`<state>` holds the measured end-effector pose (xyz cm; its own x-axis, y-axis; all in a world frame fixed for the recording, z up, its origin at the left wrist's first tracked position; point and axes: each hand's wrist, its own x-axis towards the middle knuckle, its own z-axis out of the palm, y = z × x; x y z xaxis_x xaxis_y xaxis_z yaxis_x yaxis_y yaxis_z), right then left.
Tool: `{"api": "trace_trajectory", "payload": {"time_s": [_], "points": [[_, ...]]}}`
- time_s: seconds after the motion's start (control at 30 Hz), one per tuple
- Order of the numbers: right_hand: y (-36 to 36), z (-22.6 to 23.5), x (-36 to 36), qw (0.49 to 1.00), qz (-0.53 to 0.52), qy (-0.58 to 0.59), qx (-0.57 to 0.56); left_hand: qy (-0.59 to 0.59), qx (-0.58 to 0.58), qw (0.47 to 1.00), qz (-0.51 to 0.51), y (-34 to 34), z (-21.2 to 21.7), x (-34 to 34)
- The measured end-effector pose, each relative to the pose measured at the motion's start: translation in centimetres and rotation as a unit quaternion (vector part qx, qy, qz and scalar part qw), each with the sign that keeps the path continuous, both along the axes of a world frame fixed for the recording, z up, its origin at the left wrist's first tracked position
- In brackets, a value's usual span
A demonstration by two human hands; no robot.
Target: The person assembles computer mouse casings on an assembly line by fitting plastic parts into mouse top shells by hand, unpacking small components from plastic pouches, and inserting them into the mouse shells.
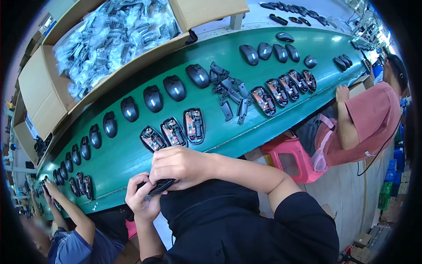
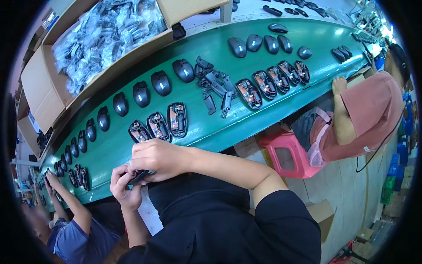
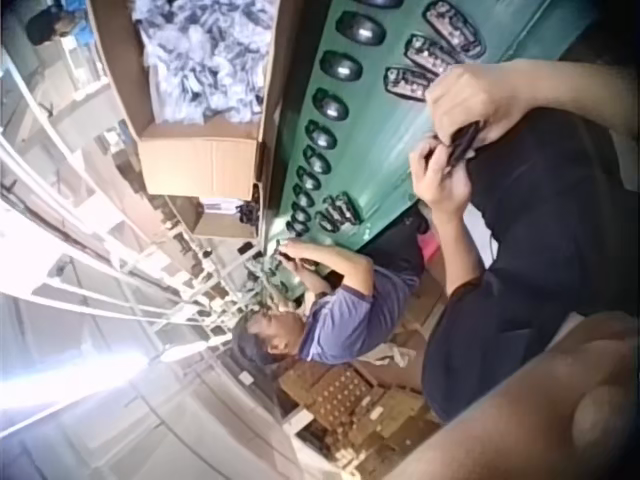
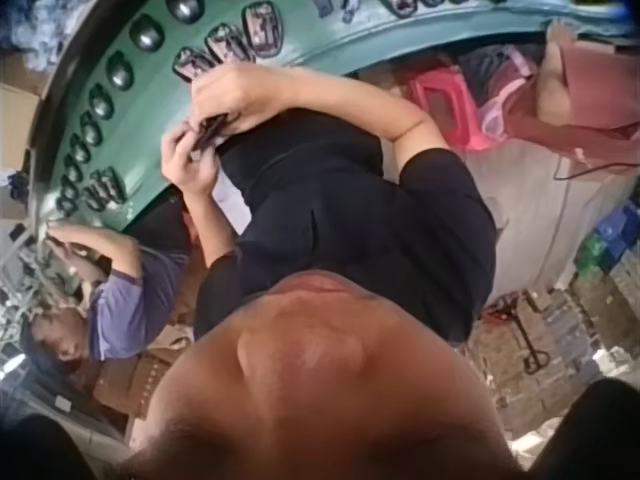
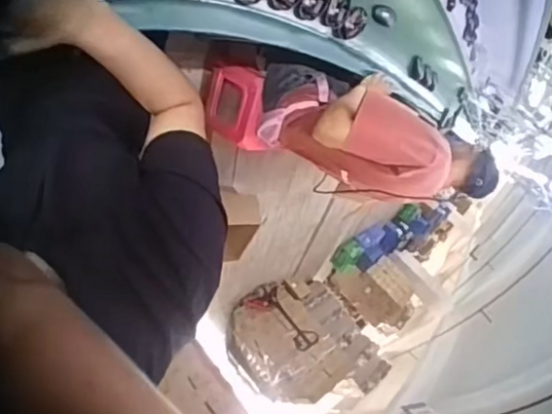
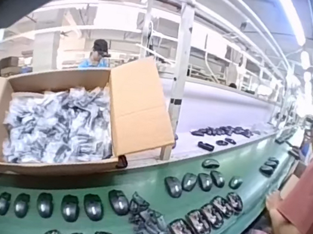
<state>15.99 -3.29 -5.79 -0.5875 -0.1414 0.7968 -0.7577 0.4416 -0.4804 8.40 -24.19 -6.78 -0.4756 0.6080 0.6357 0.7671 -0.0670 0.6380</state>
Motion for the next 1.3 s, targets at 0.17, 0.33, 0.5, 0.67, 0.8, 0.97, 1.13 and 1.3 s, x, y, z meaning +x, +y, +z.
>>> {"api": "trace_trajectory", "payload": {"time_s": [0.17,0.33,0.5,0.67,0.8,0.97,1.13,1.3], "points": [[0.2,0.4,-0.5,1.0,0.001,0.008,0.005,0.017,-0.018,1.0,-0.003,0.0,0.7,-0.5],[1.2,1.8,-0.3,0.999,0.001,-0.027,0.029,-0.024,-0.012,0.999,-0.031,0.8,1.4,-1.0],[7.5,5.3,-0.7,0.977,-0.055,-0.194,0.07,-0.185,-0.139,0.969,0.087,-0.9,0.2,-5.3],[21.6,4.0,-0.6,0.822,-0.479,-0.281,0.128,-0.385,-0.134,0.896,0.179,-2.8,-4.1,-10.8],[25.2,3.0,0.2,0.73,-0.531,-0.391,0.179,-0.29,-0.297,0.861,0.293,-2.2,-1.8,-10.8],[26.0,0.5,0.4,0.737,-0.535,-0.389,0.137,0.001,-0.558,0.743,0.368,-0.9,0.7,-11.3],[24.9,1.5,0.0,0.72,-0.546,-0.381,0.195,0.111,-0.4,0.86,0.296,4.7,4.2,-7.5],[25.1,1.8,-0.4,0.706,-0.569,-0.372,0.2,0.114,-0.309,0.944,0.025,20.0,7.4,-2.0]]}}
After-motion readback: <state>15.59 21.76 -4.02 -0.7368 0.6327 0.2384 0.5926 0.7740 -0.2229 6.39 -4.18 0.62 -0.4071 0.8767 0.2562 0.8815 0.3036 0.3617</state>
